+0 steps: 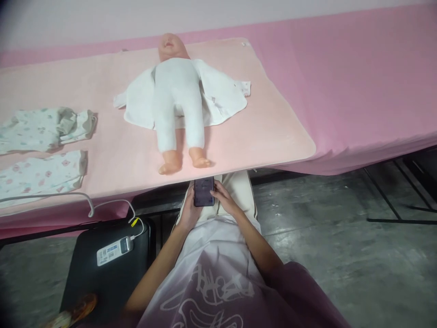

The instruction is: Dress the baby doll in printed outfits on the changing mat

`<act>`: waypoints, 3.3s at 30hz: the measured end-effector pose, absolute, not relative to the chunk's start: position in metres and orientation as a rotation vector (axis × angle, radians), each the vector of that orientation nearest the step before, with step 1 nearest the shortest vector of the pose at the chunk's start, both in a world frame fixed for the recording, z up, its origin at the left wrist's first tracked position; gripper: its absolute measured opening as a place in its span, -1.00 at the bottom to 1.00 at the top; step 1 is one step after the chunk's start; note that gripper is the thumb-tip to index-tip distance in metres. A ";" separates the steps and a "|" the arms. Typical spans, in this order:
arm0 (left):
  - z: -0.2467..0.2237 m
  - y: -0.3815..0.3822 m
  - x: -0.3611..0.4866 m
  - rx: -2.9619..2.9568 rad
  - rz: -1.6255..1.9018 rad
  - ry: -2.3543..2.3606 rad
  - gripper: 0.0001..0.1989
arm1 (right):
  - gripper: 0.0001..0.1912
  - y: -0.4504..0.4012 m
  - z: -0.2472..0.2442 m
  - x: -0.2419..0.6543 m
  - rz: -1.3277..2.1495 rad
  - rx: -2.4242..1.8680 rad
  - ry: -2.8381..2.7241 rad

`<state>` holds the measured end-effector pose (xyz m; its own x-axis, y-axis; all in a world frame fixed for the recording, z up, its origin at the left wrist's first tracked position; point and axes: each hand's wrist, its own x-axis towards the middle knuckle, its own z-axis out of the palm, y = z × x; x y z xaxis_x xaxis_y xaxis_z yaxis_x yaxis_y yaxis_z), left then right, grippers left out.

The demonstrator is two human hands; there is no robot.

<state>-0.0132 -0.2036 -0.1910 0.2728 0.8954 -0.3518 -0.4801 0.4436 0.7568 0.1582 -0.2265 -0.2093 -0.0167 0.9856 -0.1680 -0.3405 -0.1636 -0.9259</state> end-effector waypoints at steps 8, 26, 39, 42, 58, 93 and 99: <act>-0.194 -0.204 -0.013 0.598 0.998 0.897 -0.46 | -0.45 -0.224 -0.210 0.153 1.414 -1.099 -0.833; -0.186 -0.210 -0.022 0.530 0.961 0.843 -0.50 | -0.70 -0.187 -0.190 0.150 1.107 -1.368 -0.754; -0.187 -0.230 -0.039 0.501 0.931 0.899 -0.43 | -0.53 -0.195 -0.193 0.138 1.119 -1.385 -0.786; -0.187 -0.230 -0.039 0.515 0.949 0.917 -0.46 | -0.58 -0.206 -0.190 0.146 1.199 -1.299 -0.863; -0.185 -0.228 -0.035 0.478 0.994 0.903 -0.47 | -0.03 -0.249 -0.200 0.150 1.483 -1.105 -1.092; -0.181 -0.231 -0.037 0.427 0.980 0.909 -0.44 | -0.56 -0.214 -0.190 0.139 1.251 -1.298 -0.835; -0.185 -0.230 -0.038 0.442 0.970 0.906 -0.49 | -0.53 -0.210 -0.192 0.135 1.245 -1.267 -0.830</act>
